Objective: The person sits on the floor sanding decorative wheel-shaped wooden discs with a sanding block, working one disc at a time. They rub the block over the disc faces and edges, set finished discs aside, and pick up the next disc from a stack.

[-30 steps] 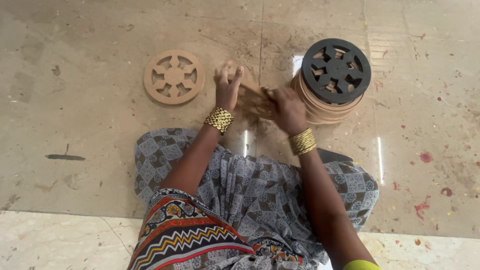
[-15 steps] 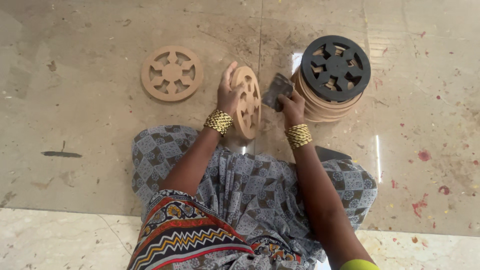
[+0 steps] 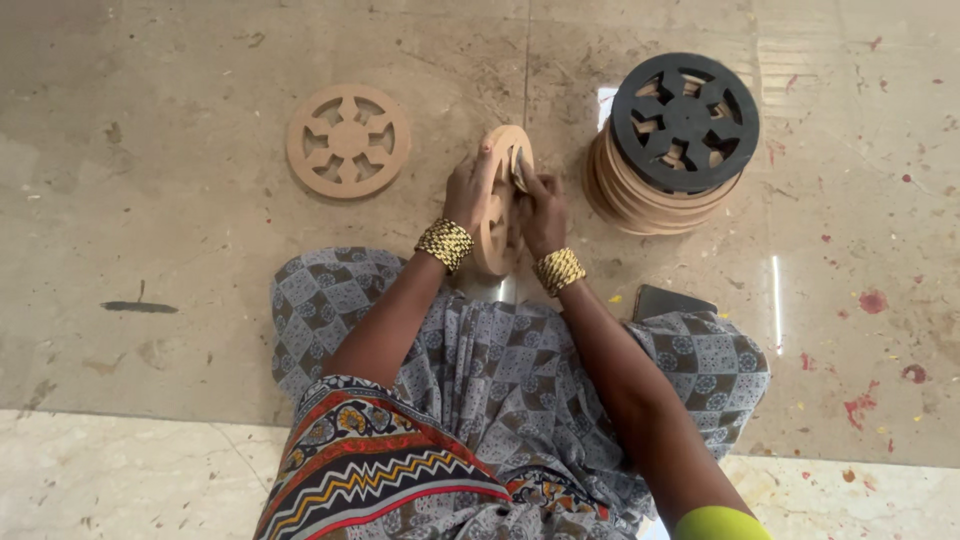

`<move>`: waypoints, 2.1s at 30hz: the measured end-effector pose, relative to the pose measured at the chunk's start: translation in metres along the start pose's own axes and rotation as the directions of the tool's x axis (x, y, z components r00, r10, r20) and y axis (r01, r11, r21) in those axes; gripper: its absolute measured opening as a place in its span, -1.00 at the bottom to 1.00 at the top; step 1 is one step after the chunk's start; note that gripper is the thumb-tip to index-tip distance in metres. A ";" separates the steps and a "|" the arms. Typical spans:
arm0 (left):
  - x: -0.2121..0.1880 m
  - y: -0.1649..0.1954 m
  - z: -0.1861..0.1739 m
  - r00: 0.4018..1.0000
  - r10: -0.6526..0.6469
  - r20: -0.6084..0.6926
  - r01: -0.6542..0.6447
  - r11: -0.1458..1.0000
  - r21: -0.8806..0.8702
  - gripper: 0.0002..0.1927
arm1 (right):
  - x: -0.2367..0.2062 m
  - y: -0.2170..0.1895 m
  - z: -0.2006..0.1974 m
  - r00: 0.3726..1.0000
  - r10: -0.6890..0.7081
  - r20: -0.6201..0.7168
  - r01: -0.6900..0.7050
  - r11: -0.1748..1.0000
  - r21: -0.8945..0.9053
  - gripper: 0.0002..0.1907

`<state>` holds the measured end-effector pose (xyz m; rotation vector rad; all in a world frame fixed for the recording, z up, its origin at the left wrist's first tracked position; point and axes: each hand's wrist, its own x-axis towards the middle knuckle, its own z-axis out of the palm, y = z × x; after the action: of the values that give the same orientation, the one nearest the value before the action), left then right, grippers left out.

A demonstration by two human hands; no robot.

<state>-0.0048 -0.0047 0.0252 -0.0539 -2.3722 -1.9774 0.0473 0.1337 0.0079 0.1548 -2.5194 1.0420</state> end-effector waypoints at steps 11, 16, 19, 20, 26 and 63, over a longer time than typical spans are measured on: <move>-0.009 0.001 -0.002 0.998 0.005 0.059 -0.005 1.000 0.008 -0.10 | -0.002 0.045 0.018 0.932 0.353 0.081 -0.355 0.935 0.007 -0.52; -0.014 0.015 -0.003 0.992 -0.036 0.120 0.037 0.999 -0.004 -0.16 | 0.007 0.028 0.007 0.979 -0.099 -0.181 0.112 0.992 0.065 -0.60; -0.016 0.022 0.000 0.985 0.019 0.174 -0.030 0.998 0.059 -0.22 | 0.009 0.005 0.003 0.907 -0.379 -0.185 0.385 0.923 -0.006 -0.52; -0.017 0.023 0.000 0.976 -0.029 0.215 -0.002 0.989 0.146 -0.21 | 0.010 -0.001 0.001 0.925 -0.326 -0.198 0.327 0.945 -0.027 -0.51; -0.027 0.010 0.000 0.917 0.334 0.216 -0.362 0.926 0.103 -0.23 | 0.029 -0.011 -0.039 0.984 -0.041 -0.171 0.057 0.994 0.092 -0.51; -0.002 0.008 0.008 0.999 0.017 0.039 -0.007 0.974 -0.225 -0.35 | -0.049 -0.026 -0.006 0.975 -0.026 0.219 0.028 1.000 -0.005 -0.37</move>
<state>-0.0025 0.0044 0.0312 -0.1182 -2.1530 -2.2502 0.1001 0.1173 0.0087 0.3170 -2.7092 1.0548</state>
